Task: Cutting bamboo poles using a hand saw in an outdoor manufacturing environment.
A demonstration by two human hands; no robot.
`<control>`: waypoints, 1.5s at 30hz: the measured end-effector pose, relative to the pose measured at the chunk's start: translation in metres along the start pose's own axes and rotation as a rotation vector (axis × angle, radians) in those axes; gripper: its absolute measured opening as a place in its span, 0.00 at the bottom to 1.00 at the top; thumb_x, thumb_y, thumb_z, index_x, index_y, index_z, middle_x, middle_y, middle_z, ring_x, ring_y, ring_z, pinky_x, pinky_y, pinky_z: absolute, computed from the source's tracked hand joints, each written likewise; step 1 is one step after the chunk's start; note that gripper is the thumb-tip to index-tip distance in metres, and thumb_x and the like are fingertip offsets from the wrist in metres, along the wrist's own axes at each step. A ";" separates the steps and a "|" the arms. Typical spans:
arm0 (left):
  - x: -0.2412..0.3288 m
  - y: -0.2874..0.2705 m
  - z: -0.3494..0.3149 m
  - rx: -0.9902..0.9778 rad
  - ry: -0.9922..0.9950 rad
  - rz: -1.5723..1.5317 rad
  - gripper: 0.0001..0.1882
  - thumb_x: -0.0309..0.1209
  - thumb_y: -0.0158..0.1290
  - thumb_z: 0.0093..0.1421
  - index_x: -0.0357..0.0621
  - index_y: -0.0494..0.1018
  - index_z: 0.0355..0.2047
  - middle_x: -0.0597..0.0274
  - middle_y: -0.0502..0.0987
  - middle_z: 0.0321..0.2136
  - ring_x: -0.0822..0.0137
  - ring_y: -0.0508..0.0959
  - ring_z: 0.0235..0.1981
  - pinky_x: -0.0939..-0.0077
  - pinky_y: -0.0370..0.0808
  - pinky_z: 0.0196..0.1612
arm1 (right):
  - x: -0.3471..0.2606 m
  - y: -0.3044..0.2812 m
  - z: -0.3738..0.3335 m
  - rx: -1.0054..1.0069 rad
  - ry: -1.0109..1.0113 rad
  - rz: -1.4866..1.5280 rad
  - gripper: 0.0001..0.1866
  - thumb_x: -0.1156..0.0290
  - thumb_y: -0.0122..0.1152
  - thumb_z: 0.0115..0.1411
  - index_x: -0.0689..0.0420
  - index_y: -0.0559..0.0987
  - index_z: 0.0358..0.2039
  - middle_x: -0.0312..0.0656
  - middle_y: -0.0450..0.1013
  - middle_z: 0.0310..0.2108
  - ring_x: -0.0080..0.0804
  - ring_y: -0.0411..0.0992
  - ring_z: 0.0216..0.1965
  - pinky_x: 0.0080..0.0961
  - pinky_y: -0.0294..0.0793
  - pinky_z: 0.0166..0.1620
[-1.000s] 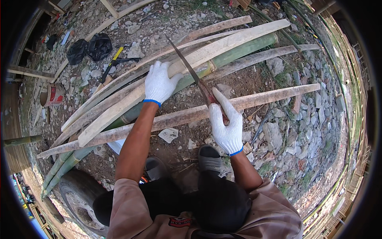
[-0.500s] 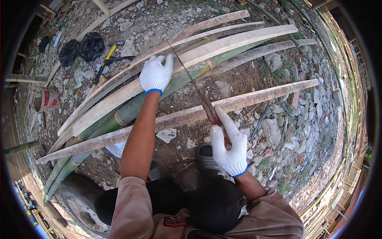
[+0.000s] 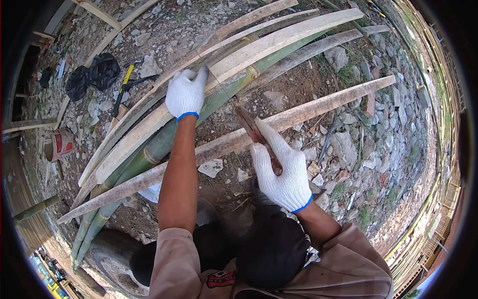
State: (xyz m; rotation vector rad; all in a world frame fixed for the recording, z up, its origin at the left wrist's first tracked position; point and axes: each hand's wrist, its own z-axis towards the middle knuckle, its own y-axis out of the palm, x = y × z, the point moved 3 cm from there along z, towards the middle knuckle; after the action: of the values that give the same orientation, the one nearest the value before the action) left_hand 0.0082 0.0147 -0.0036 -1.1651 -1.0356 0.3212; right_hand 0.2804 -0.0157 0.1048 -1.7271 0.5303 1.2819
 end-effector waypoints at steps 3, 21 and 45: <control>-0.007 -0.005 -0.003 0.083 0.081 0.011 0.27 0.59 0.57 0.61 0.47 0.86 0.32 0.52 0.83 0.37 0.48 0.81 0.44 0.56 0.77 0.49 | 0.002 0.001 -0.004 -0.014 0.061 0.018 0.25 0.71 0.62 0.67 0.64 0.74 0.63 0.48 0.85 0.37 0.25 0.75 0.20 0.24 0.77 0.28; 0.001 0.002 -0.004 0.096 0.087 0.006 0.28 0.60 0.57 0.61 0.47 0.86 0.33 0.53 0.83 0.39 0.50 0.81 0.47 0.57 0.76 0.50 | 0.025 0.045 0.062 0.160 -0.169 0.106 0.21 0.66 0.63 0.68 0.63 0.78 0.57 0.52 0.81 0.28 0.40 0.81 0.23 0.32 0.78 0.28; 0.007 -0.001 -0.013 0.282 0.161 0.048 0.23 0.54 0.58 0.63 0.46 0.83 0.28 0.53 0.81 0.33 0.49 0.80 0.40 0.56 0.76 0.45 | 0.026 -0.003 -0.026 0.055 -0.030 0.064 0.27 0.73 0.62 0.67 0.62 0.73 0.66 0.47 0.85 0.39 0.25 0.79 0.21 0.24 0.78 0.27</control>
State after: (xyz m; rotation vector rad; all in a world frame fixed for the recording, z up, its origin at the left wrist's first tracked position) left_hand 0.0215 0.0112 0.0005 -0.9452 -0.7934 0.3913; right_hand 0.3062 -0.0314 0.0840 -1.6549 0.6016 1.3242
